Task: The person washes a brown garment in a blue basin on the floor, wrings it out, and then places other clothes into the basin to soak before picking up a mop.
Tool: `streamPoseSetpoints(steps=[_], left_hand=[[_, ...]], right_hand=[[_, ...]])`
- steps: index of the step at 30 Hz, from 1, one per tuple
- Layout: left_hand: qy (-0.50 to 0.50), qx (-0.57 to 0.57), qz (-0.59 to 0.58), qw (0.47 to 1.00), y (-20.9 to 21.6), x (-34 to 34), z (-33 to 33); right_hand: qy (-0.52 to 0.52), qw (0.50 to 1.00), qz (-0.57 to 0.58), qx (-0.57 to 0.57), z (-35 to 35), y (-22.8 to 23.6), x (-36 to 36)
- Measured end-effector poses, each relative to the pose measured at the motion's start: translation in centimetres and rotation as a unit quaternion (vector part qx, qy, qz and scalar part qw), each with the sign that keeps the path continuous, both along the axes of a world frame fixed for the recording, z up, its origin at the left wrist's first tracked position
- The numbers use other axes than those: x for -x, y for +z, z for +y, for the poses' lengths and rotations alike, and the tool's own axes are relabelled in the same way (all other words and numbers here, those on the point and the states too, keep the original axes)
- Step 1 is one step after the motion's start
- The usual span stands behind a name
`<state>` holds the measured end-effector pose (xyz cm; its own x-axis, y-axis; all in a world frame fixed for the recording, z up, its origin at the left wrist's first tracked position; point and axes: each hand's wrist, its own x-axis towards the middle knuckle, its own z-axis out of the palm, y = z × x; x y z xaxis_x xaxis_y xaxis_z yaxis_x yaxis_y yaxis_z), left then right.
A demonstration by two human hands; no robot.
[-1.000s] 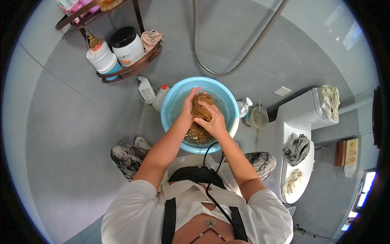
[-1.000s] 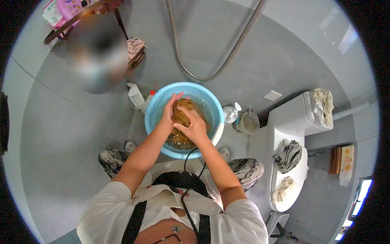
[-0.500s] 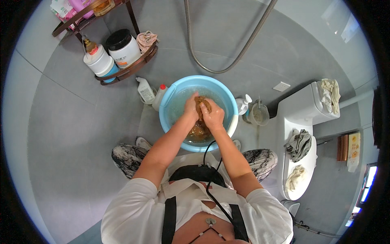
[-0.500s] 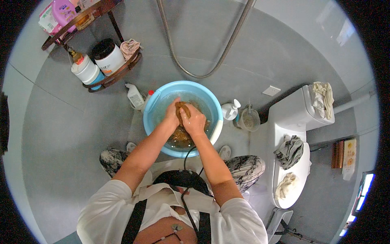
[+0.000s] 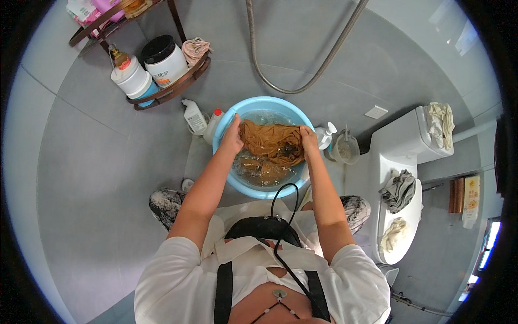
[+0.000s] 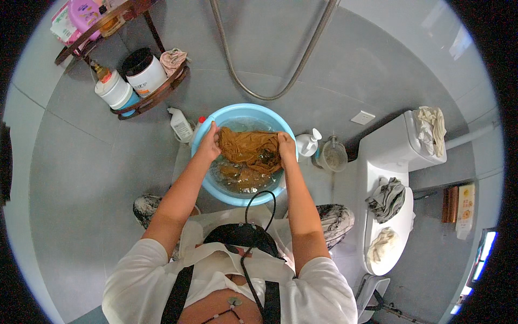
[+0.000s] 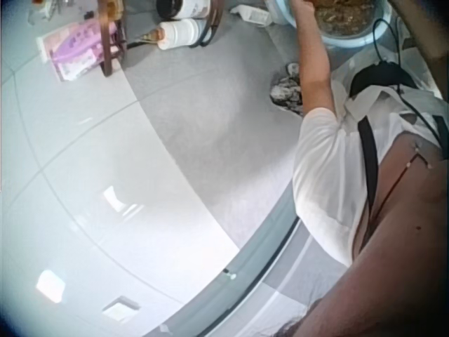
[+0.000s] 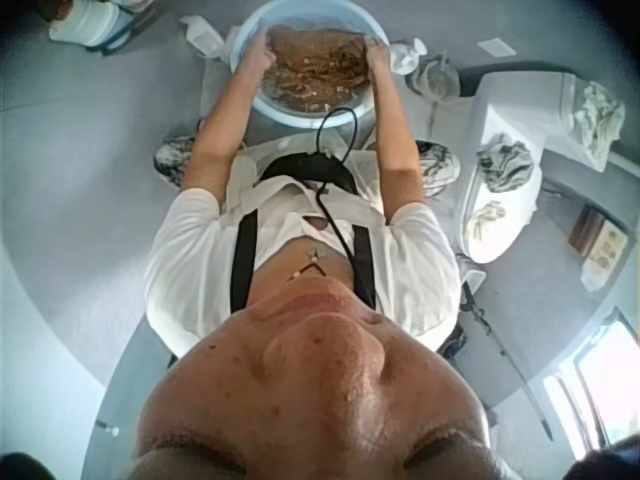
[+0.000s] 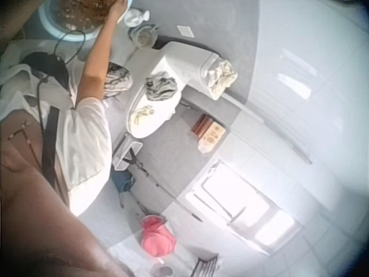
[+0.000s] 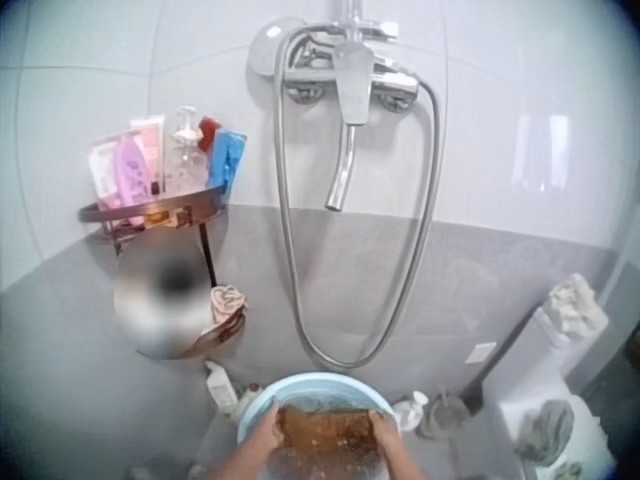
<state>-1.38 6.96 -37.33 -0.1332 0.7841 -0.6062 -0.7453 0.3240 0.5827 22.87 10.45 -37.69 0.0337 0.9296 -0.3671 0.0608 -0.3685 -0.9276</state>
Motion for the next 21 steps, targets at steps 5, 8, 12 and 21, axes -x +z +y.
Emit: streamPoseSetpoints(steps=[5,8,12,21], left_hand=[[-0.108,0.004,0.183,0.977,-0.7,-0.4,-1.6],[-0.278,-0.071,0.474,0.833,-2.0,-1.2,-1.8],[-0.349,-0.03,0.601,0.719,-4.8,-2.1,-2.1],[-0.314,0.066,0.528,0.787,-6.1,-2.1,-1.0]], right_hand=[[-0.011,1.0,-0.007,-0.009,0.3,-1.8,1.5],[0.091,0.969,-0.177,-0.148,-0.3,-1.9,2.6],[0.19,0.906,-0.351,-0.138,-2.2,-3.2,4.3],[0.237,0.906,-0.346,-0.063,-1.6,-6.1,4.1]])
